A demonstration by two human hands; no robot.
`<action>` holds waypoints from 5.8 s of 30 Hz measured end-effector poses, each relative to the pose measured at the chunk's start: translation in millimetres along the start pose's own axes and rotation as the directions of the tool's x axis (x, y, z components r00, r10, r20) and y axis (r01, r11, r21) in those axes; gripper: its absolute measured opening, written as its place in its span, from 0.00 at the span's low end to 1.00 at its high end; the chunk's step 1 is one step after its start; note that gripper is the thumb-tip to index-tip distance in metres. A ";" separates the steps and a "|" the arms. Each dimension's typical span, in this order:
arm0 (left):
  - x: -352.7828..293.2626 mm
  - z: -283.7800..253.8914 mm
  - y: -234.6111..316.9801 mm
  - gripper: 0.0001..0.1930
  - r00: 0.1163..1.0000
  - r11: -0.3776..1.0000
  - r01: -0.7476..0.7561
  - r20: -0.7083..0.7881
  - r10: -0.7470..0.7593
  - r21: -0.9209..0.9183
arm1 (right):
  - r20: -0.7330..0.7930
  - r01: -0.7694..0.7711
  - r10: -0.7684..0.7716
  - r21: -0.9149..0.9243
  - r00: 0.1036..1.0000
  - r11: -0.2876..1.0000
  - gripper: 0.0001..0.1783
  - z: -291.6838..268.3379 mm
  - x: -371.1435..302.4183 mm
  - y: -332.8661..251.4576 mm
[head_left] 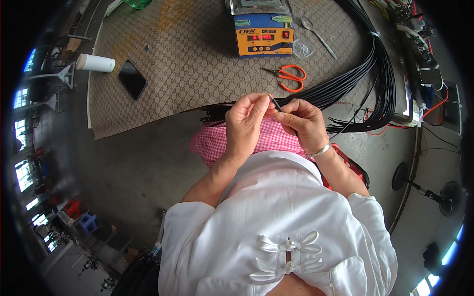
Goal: Assembling and testing electrical wire harnesses using a specialized terminal machine and manual connectors.
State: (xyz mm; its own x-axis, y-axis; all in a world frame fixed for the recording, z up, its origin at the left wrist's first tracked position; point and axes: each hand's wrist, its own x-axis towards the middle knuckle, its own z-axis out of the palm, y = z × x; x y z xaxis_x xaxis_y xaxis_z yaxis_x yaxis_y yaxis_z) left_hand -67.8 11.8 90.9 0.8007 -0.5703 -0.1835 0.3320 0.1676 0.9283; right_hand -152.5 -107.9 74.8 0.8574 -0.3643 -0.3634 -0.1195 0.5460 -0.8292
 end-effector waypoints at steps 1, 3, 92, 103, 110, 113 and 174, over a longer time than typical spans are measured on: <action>0.1 -0.3 -2.1 0.10 1.000 0.999 0.002 -0.003 -0.002 -0.033 | 0.009 -0.002 0.002 -0.004 1.000 1.000 0.07 -0.3 -0.2 -0.3; 0.4 -0.9 -3.7 0.10 1.000 0.994 0.031 0.003 -0.031 -0.101 | 0.028 -0.007 0.007 -0.011 1.000 1.000 0.07 -0.9 -0.7 -1.2; 15.4 -11.4 10.7 0.06 0.917 0.889 0.393 0.177 -0.358 -0.236 | 0.148 -0.010 0.014 -0.027 0.989 1.000 0.03 -12.6 3.2 -1.2; 16.8 -8.3 10.9 0.07 0.912 0.892 0.408 0.139 -0.386 -0.194 | 0.098 0.026 -0.015 -0.113 0.995 0.993 0.03 -10.6 1.5 -0.5; 17.1 -11.2 8.0 0.09 0.876 0.806 0.483 0.196 -0.441 -0.342 | 0.091 -0.018 0.022 -0.048 0.996 0.999 0.03 -9.8 0.3 -6.8; 16.3 -12.0 8.1 0.09 0.887 0.823 0.463 0.183 -0.425 -0.331 | 0.093 -0.020 0.025 -0.050 0.995 0.999 0.03 -7.4 0.7 -7.0; 40.0 -72.1 -62.5 0.05 0.858 0.804 0.484 0.007 -0.514 -0.346 | 0.489 0.186 -0.252 -0.683 0.835 -0.707 0.07 37.4 229.3 -173.9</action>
State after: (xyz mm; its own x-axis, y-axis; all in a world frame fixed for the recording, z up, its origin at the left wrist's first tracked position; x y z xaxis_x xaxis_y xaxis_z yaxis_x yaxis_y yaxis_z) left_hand -20.6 36.5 2.2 0.5127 -0.5805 -0.6326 0.8271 0.1363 0.5453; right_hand 83.6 -258.2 151.5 0.9909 -0.0728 0.1135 -0.0973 -0.9687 0.2284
